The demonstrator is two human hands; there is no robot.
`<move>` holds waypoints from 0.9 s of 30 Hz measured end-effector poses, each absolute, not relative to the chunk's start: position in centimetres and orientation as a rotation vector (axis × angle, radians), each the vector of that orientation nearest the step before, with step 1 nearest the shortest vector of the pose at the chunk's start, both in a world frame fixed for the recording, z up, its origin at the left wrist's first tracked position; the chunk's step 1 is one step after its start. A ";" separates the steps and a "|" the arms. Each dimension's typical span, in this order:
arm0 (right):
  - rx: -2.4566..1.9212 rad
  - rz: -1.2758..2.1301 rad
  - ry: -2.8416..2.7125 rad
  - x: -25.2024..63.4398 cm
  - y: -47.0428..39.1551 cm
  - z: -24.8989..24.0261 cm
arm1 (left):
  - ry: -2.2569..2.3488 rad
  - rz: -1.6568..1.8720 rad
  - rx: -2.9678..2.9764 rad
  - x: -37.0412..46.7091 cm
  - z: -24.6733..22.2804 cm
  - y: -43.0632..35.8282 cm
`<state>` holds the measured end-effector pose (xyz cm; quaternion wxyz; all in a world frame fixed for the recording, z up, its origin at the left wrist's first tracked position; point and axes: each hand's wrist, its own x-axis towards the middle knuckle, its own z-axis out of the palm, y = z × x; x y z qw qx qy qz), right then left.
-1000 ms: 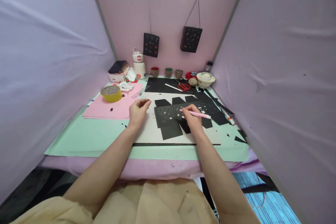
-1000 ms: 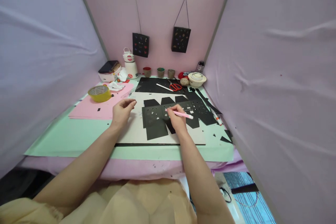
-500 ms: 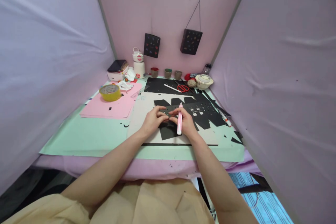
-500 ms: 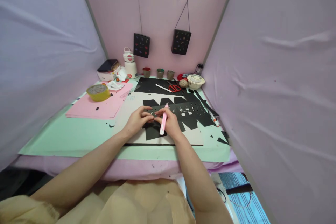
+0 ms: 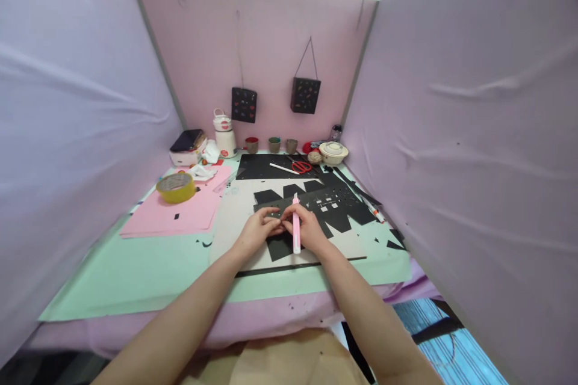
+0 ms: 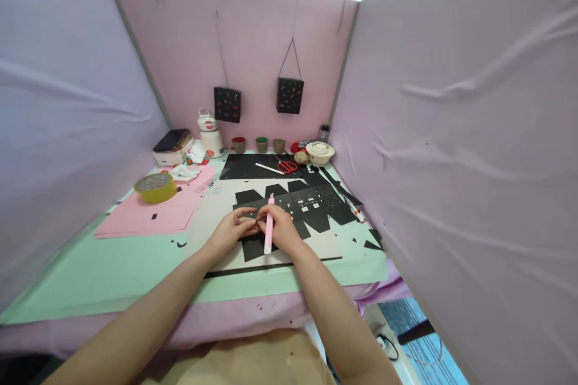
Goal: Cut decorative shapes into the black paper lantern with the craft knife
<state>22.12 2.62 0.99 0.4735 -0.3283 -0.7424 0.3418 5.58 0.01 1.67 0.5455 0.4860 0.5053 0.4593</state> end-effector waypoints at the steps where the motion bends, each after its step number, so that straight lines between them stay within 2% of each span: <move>1: -0.817 0.812 -1.804 22.1 2.6 0.9 | 1.200 1.095 1.166 5.6 1.7 0.0; 8: -1.095 0.528 -1.489 23.9 4.3 1.0 | 1.265 1.204 1.317 4.5 1.6 0.3; 18: -1.504 0.046 -1.291 35.9 2.4 1.2 | 1.338 1.345 1.482 3.0 2.4 0.2; 27: -1.623 -0.090 -1.216 38.4 0.4 -0.6 | 1.380 1.419 1.479 2.3 2.8 0.5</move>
